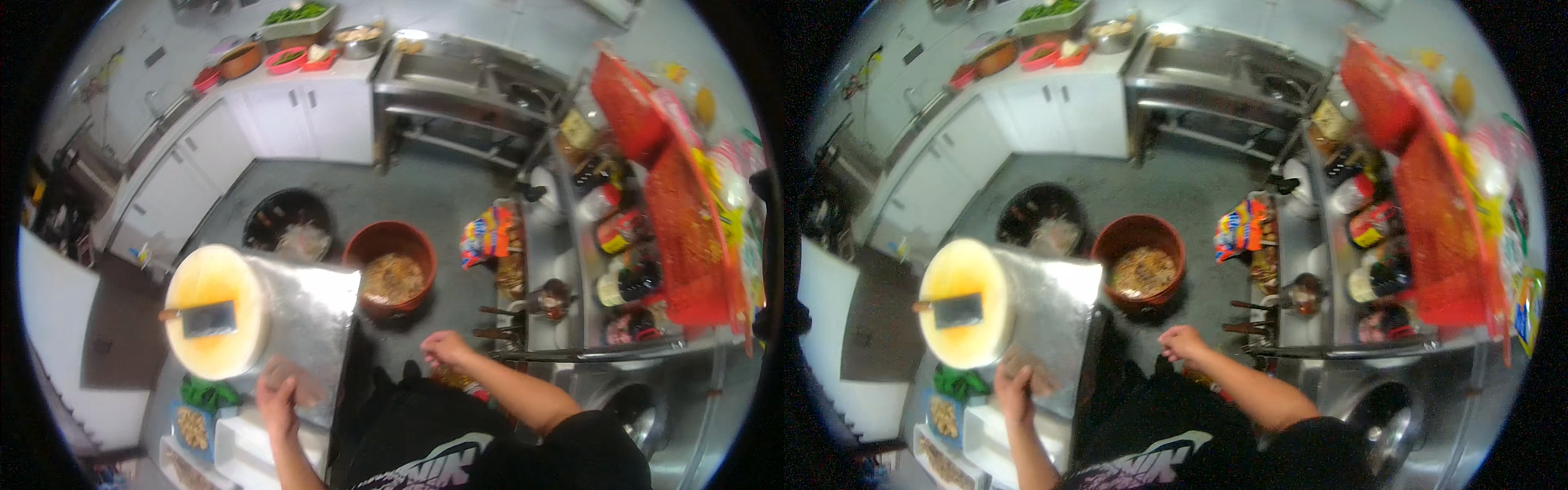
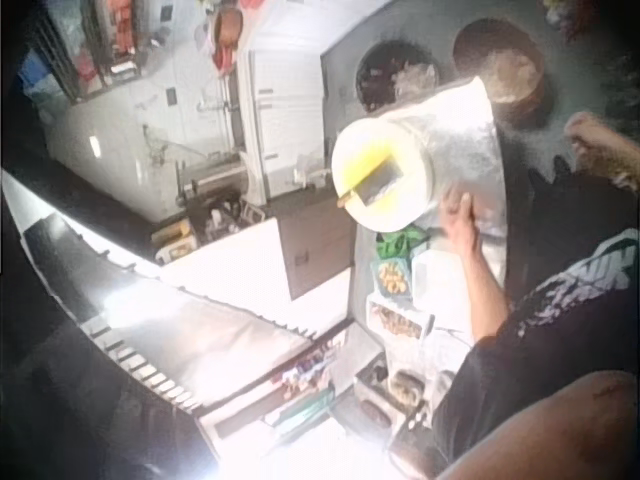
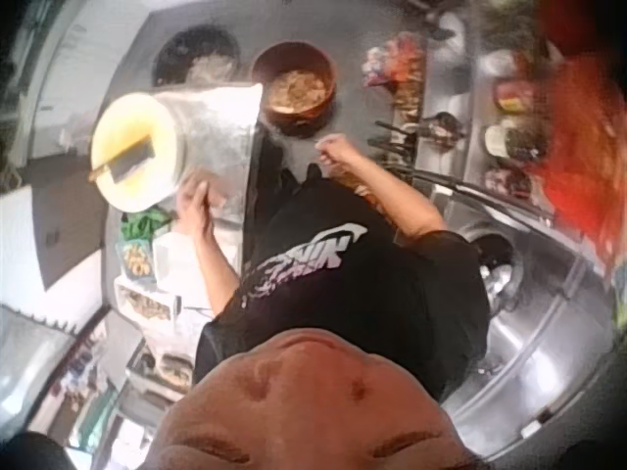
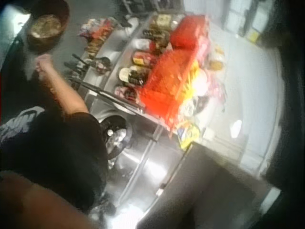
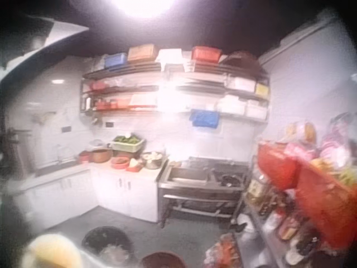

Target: The person prepares ingredients in a commercial kitchen. They chop ginger on a cutting board, wash raw meat in a sink, and rinse dried mushrooms under running water, placing each into a metal bowl.

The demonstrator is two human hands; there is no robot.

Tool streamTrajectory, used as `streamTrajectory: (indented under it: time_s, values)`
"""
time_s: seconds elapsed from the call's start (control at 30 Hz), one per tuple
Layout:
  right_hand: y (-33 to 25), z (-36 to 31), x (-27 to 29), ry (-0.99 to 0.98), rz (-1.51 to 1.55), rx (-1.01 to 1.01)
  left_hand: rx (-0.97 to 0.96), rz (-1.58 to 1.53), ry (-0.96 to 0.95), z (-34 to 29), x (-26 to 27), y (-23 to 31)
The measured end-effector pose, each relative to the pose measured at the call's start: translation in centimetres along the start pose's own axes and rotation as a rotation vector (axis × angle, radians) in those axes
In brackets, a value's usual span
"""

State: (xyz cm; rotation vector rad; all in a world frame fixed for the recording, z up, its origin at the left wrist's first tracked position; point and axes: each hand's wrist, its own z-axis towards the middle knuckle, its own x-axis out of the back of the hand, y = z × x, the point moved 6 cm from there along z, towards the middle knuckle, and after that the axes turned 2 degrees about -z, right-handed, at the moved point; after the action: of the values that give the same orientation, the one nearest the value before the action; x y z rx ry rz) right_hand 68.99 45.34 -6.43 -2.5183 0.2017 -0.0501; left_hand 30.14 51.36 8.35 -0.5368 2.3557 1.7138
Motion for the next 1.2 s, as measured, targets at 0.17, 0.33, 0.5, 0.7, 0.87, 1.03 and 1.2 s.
streamTrajectory:
  time_s: [0.17, 0.33, 0.5, 0.7, 0.87, 1.03, 1.2]
  values:
    - [-2.0, 0.1, 4.0, 0.071, -0.009, 0.014, 0.103, 0.301, 0.076, 6.7, 0.0, -3.7]
    - [-3.4, 1.1, 11.3, 0.188, 0.123, 0.018, 0.002, 0.489, -0.028, 12.6, -0.6, -7.3]
    - [-4.8, 4.1, 18.2, 0.205, 0.240, 0.028, -0.226, 1.492, 0.410, 13.2, 0.1, -7.9]
    - [-8.3, 6.7, 23.3, 0.165, 0.335, 0.035, 0.103, 1.806, 0.694, 13.6, -0.4, -8.5]
    - [-13.5, 8.8, 26.4, 0.153, 0.413, 0.147, 0.362, 1.829, 0.743, 15.3, -2.4, -6.3]
    - [-14.3, 8.2, 31.9, 0.238, 0.507, 0.154, -0.439, 1.961, 0.563, 22.1, -14.2, -2.4]
    - [-14.2, 9.1, 37.5, 0.328, 0.671, 0.156, -0.789, 1.561, 0.284, 33.8, -29.9, -6.5]
